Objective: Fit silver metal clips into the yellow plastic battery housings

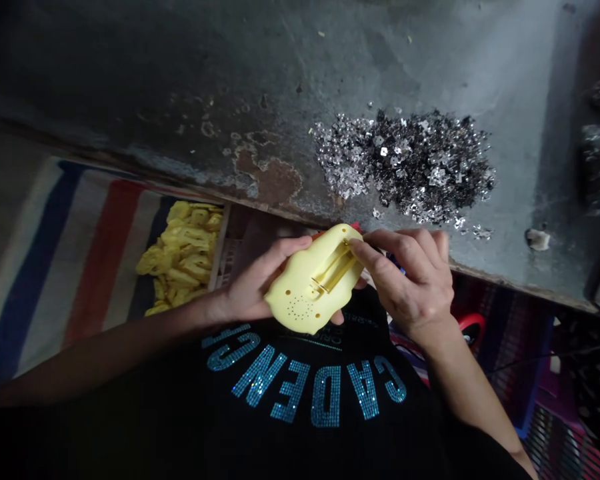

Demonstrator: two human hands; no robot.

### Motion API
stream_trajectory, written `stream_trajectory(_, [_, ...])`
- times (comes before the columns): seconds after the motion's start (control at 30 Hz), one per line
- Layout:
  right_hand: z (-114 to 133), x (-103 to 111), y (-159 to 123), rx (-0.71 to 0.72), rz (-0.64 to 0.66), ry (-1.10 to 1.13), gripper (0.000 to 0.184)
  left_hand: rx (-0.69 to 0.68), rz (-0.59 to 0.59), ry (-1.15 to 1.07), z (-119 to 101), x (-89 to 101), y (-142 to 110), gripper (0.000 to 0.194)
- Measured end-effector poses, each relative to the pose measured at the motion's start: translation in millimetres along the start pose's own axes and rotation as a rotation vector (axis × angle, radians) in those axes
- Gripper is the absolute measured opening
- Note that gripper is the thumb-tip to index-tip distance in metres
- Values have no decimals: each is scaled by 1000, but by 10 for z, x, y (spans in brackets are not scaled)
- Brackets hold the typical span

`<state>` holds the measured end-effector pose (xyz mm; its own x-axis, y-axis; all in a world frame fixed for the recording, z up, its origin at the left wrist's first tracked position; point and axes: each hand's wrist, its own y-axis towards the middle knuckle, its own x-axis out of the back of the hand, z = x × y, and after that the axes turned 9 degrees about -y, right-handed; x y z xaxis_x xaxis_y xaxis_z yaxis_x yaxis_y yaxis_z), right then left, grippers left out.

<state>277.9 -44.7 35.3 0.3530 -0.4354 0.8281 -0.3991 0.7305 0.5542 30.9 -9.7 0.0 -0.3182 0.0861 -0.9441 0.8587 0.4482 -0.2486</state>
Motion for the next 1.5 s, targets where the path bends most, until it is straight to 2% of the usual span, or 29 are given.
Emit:
stream_trajectory(0.23, [1,-93,23,17,7,106,36,-23,23,6,3,15,1,89])
stream_trajectory(0.33, [-63,-86,76,-182,57,357,33,-56,-26,21,20,16,-6,92])
stream_trajectory(0.43, [-140,-47,158,-349,204,629,34,-130,-113,124,60,38,-39,91])
stream_trajectory(0.53, [-179,-10,232,-382,342,698,32,-212,-179,261,97,79,-98,78])
stream_trajectory(0.63, [-180,11,273,-404,381,711,33,-263,-185,334,104,106,-161,66])
stream_trajectory(0.77, [-152,5,310,-423,380,812,32,-246,-177,335,79,98,-194,71])
stream_trajectory(0.87, [-85,-30,322,-427,350,772,26,-273,-190,395,68,77,-193,75])
stream_trajectory(0.97, [10,-96,266,-401,238,696,23,-354,-202,509,76,60,-224,73])
stream_trajectory(1.1, [93,-194,105,-316,54,599,33,-453,-237,768,88,37,-308,66])
stream_trajectory(1.23, [101,-265,-2,-204,-76,503,38,-621,-248,969,61,-31,-325,53])
stream_trajectory(1.37, [122,-301,-29,-193,-157,437,39,-670,-218,995,47,-99,-286,38])
stream_trajectory(1.5, [144,-297,-99,-208,-197,466,40,-665,-220,991,79,-71,-281,29])
